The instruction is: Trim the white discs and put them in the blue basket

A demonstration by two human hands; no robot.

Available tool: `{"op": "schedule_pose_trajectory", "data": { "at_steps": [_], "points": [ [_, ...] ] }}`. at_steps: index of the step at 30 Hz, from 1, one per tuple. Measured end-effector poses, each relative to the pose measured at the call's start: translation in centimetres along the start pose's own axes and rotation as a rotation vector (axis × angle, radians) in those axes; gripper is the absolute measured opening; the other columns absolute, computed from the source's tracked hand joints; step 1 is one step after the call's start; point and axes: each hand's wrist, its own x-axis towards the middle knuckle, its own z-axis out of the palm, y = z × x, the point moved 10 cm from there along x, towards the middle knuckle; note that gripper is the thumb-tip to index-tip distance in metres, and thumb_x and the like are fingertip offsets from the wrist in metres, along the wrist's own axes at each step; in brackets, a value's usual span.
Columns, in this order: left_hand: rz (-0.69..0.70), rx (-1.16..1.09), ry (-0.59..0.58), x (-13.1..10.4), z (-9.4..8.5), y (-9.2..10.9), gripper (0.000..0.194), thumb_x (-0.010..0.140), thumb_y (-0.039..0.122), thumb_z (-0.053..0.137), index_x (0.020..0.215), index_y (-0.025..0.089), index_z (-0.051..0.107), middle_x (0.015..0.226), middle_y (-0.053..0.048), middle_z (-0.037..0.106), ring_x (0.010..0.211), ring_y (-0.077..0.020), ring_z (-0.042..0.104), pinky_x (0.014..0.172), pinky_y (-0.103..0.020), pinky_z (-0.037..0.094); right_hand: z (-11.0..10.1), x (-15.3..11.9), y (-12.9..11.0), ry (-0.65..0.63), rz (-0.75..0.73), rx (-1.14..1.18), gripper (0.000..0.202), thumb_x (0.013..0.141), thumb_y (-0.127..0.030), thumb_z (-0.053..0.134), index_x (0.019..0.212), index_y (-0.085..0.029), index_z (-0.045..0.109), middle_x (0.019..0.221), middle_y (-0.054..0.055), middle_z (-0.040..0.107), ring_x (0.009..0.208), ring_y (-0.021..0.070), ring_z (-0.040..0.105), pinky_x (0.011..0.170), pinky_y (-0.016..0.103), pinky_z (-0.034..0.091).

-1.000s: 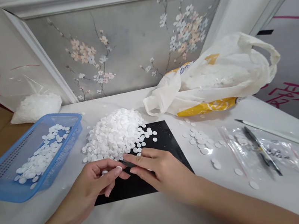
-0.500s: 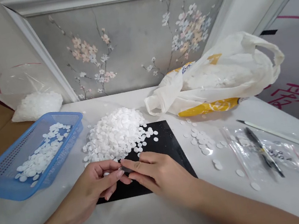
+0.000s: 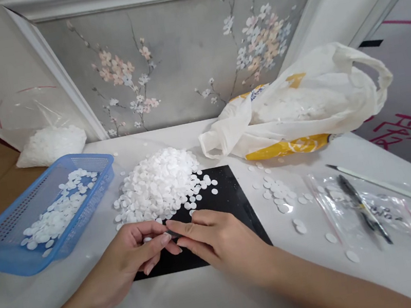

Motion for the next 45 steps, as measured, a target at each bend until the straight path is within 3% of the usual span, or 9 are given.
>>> {"op": "schedule_pose_trajectory", "data": {
  "at_steps": [6,10,14,16,19,22,27,33,45],
  "points": [
    [0.043,0.091,0.042,0.0,-0.2,0.7,0.022,0.084,0.035,0.059,0.089,0.015,0.068,0.086,-0.007,0.071,0.046,-0.0031,0.039,0.046,-0.018,0.033,-1.0,0.3,1.6,0.059,0.165,0.045,0.033,0.096,-0.025,0.042,0.124,-0.019,0.058,0.075,0.004,0.058,0.063,0.0109,0.054,0.058,0.021,0.046],
    [0.076,0.142,0.122,0.0,-0.9,1.0,0.018,0.082,0.03,0.06,0.091,0.018,0.07,0.087,-0.005,0.071,0.046,-0.0038,0.039,0.045,-0.017,0.034,-3.3,-0.1,5.2,0.178,0.397,0.047,0.035,0.096,-0.033,0.038,0.126,-0.024,0.055,0.107,0.006,0.064,0.096,0.019,0.06,0.082,0.03,0.048],
    [0.073,0.123,0.141,0.1,-1.2,0.7,0.017,0.081,0.031,0.062,0.088,0.019,0.071,0.089,-0.006,0.072,0.046,-0.0041,0.039,0.045,-0.018,0.034,-4.8,-0.8,8.6,0.165,0.593,-0.026,0.044,0.098,-0.041,0.028,0.138,-0.026,0.039,0.069,0.0,0.059,0.064,0.0176,0.058,0.062,0.03,0.046],
    [0.064,0.12,0.136,0.2,-1.2,0.6,0.018,0.08,0.032,0.063,0.088,0.019,0.071,0.085,-0.006,0.072,0.046,-0.0042,0.041,0.047,-0.019,0.034,-5.1,-1.1,9.6,0.134,0.651,-0.076,0.04,0.095,-0.046,0.033,0.123,-0.023,0.049,0.059,-0.002,0.052,0.054,0.0155,0.05,0.053,0.026,0.039],
    [0.044,0.082,0.116,0.3,-1.0,0.5,0.021,0.08,0.036,0.063,0.087,0.017,0.069,0.081,-0.005,0.071,0.045,-0.0035,0.04,0.048,-0.019,0.031,-4.2,-1.1,10.3,0.008,0.667,-0.123,0.027,0.091,-0.044,0.044,0.084,-0.02,0.054,0.062,-0.001,0.055,0.053,0.0138,0.048,0.049,0.024,0.032],
    [0.025,0.0,0.096,0.4,-0.8,0.4,0.025,0.083,0.04,0.06,0.081,0.015,0.064,0.081,-0.005,0.07,0.044,-0.0028,0.036,0.046,-0.019,0.027,-2.8,-1.0,10.2,-0.082,0.638,-0.091,0.013,0.09,-0.031,0.044,0.088,-0.023,0.053,0.073,-0.001,0.062,0.059,0.0143,0.053,0.053,0.023,0.033],
    [-0.034,-0.159,0.155,0.4,-1.5,-0.2,0.029,0.086,0.036,0.052,0.066,0.016,0.045,0.06,-0.001,0.061,0.045,-0.0051,0.034,0.045,-0.019,0.02,-0.4,-0.9,9.9,-0.151,0.662,-0.067,0.024,0.088,-0.038,0.052,0.072,-0.02,0.052,0.068,-0.001,0.061,0.059,0.0147,0.053,0.055,0.024,0.032],
    [-0.091,-0.186,0.122,0.5,-1.2,-1.2,0.021,0.083,0.025,0.047,0.064,0.014,0.048,0.065,-0.002,0.062,0.043,-0.0046,0.033,0.042,-0.02,0.016,1.6,-0.1,9.4,-0.18,0.65,-0.115,0.014,0.082,-0.029,0.061,0.074,-0.019,0.053,0.071,0.001,0.062,0.064,0.0149,0.054,0.055,0.024,0.029],
    [-0.12,0.079,0.127,1.0,-1.0,-1.6,0.034,0.082,0.051,0.054,0.092,0.019,0.061,0.062,0.002,0.051,0.049,-0.0073,0.035,0.048,-0.02,0.022,1.5,-1.1,10.9,-0.004,0.833,0.979,0.032,0.084,-0.044,0.052,0.07,-0.016,0.044,0.064,-0.002,0.048,0.045,0.0051,0.029,0.043,0.023,0.018]
  ]
}}
